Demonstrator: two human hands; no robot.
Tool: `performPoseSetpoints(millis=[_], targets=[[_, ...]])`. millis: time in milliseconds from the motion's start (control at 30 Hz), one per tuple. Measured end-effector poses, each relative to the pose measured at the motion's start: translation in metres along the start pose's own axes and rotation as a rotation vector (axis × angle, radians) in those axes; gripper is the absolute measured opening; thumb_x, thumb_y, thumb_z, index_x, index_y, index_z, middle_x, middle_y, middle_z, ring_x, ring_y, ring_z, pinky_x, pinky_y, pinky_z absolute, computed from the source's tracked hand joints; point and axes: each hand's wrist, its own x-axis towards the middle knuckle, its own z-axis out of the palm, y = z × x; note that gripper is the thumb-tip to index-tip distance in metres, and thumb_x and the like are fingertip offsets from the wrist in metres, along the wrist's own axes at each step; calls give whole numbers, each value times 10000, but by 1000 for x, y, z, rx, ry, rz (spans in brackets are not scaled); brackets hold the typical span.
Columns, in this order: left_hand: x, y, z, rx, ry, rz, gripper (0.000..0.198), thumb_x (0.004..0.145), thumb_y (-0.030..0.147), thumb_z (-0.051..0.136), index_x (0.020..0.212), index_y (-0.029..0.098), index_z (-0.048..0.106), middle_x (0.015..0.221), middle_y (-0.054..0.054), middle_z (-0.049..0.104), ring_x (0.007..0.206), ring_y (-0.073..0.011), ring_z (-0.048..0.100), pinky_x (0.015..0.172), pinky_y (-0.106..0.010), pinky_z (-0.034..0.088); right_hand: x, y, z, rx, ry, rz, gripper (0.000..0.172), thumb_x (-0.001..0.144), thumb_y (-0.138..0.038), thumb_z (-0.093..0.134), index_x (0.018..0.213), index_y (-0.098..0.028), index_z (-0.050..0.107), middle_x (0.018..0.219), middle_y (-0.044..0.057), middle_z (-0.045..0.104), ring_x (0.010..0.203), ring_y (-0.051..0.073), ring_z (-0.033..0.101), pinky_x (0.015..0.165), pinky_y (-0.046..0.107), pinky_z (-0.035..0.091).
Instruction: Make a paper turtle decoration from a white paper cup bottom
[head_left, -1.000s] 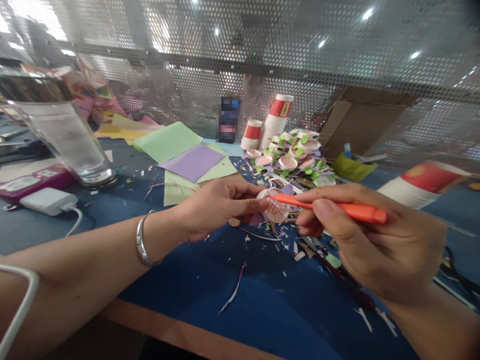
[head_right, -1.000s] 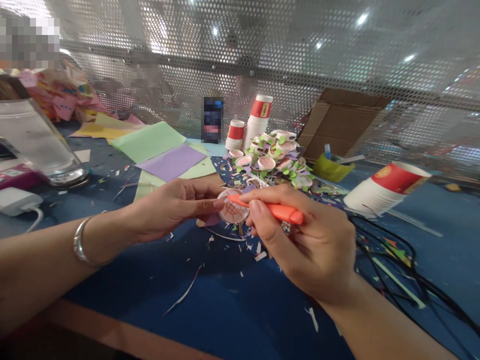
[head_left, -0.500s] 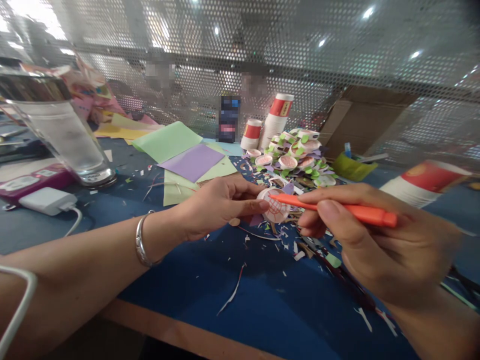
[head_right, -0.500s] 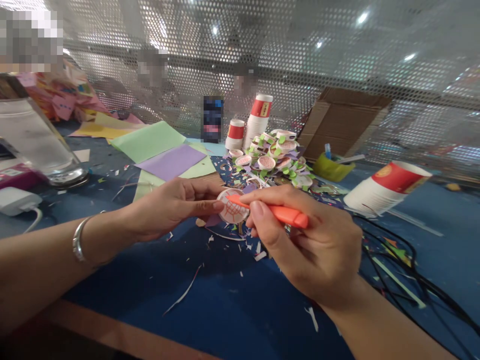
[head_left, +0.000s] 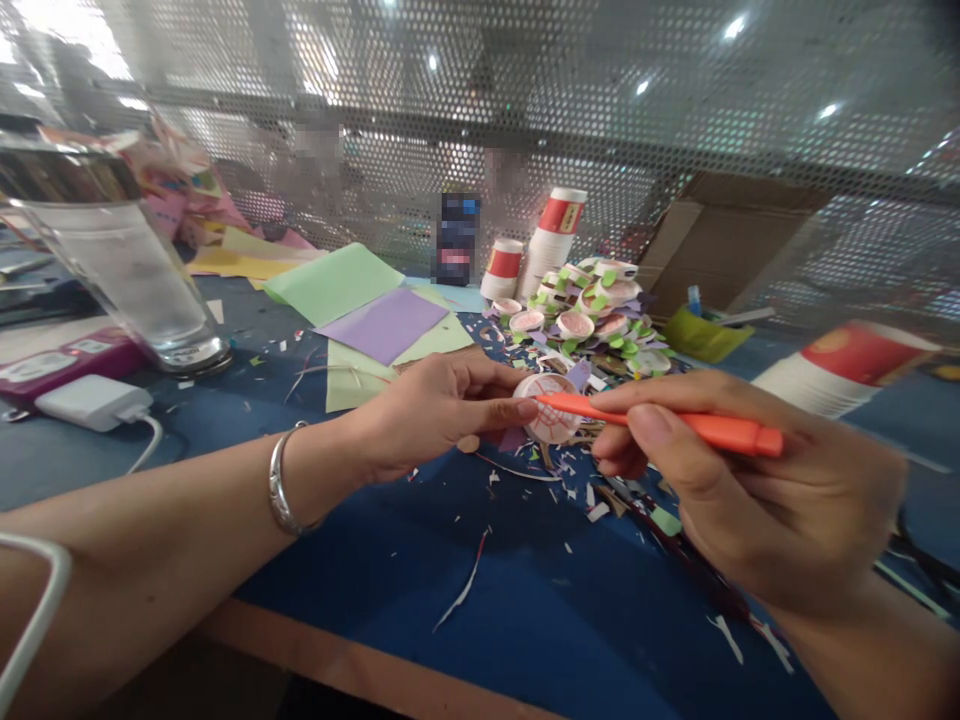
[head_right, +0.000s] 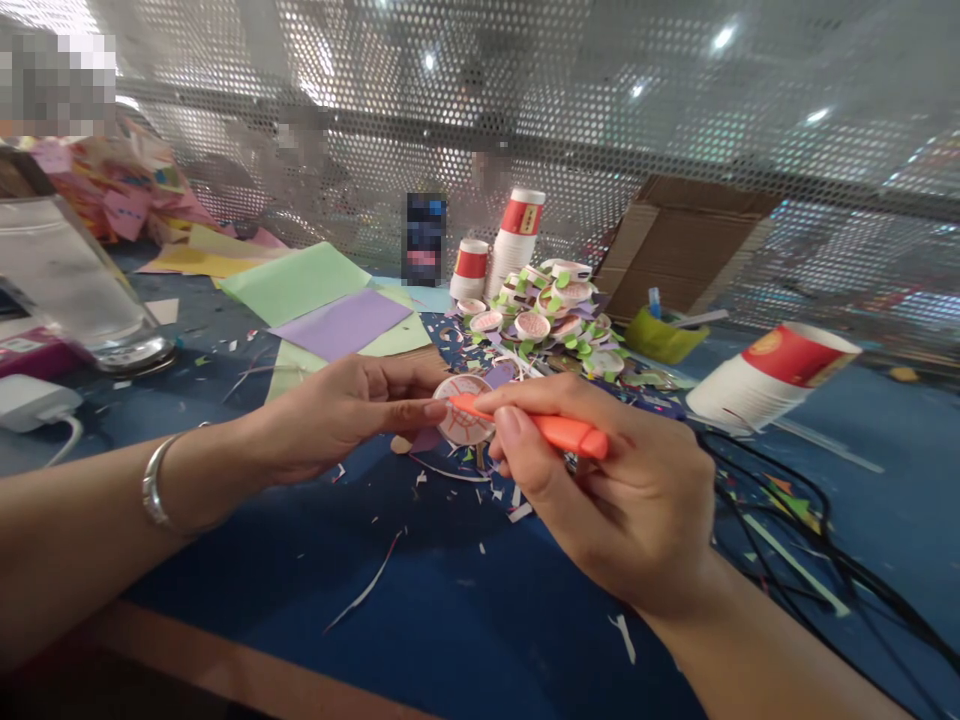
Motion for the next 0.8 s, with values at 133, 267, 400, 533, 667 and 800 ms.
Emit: performPoseSetpoints(millis=[133,267,400,533,667,800], targets=[[-1,0,0,-30,28,-22,260,891,380,657,1019,158,701,904,-62,678,749,-116,566,620,-238,394,0,0,-1,5,3,-2,317,888,-119,643,1053,-355,775,729,-90,726,601,86,672,538,227,545],[-1,0,0,-42,34,-32,283,887,379,670,1052,151,698,917,-70,676,757,-117,564,627,-240,402,0,0,-2,14,-3,-1,300,884,-118,643,1040,-332,783,735,-77,720,616,91,669,542,237,541],[-1,1,0,-27,12,-12,249,893,376,662,1016,164,703,846,-43,651,741,-114,556,623,-235,394,0,-2,-1,19,12,9,306,884,-120,639,1042,-337,786,749,-67,729,606,101,672,528,248,541],[0,1,1,-2,-29,15,218,889,373,665,970,175,708,778,-21,630,699,-111,539,609,-236,377,0,-4,0,26,3,0,319,881,-120,646,1043,-357,784,742,-70,730,598,99,676,525,234,543],[0,0,0,2,-30,26,222,904,374,645,991,180,710,818,-31,645,715,-113,542,606,-240,373,1,-4,0,19,-1,-6,316,880,-119,652,1046,-354,781,762,-77,739,594,85,682,529,207,555],[1,-1,-1,-5,-30,26,236,907,390,642,989,179,709,875,-44,656,739,-113,551,606,-239,374,0,-3,0,22,-7,-3,321,882,-116,650,1056,-354,779,789,-83,745,608,79,685,543,195,563]])
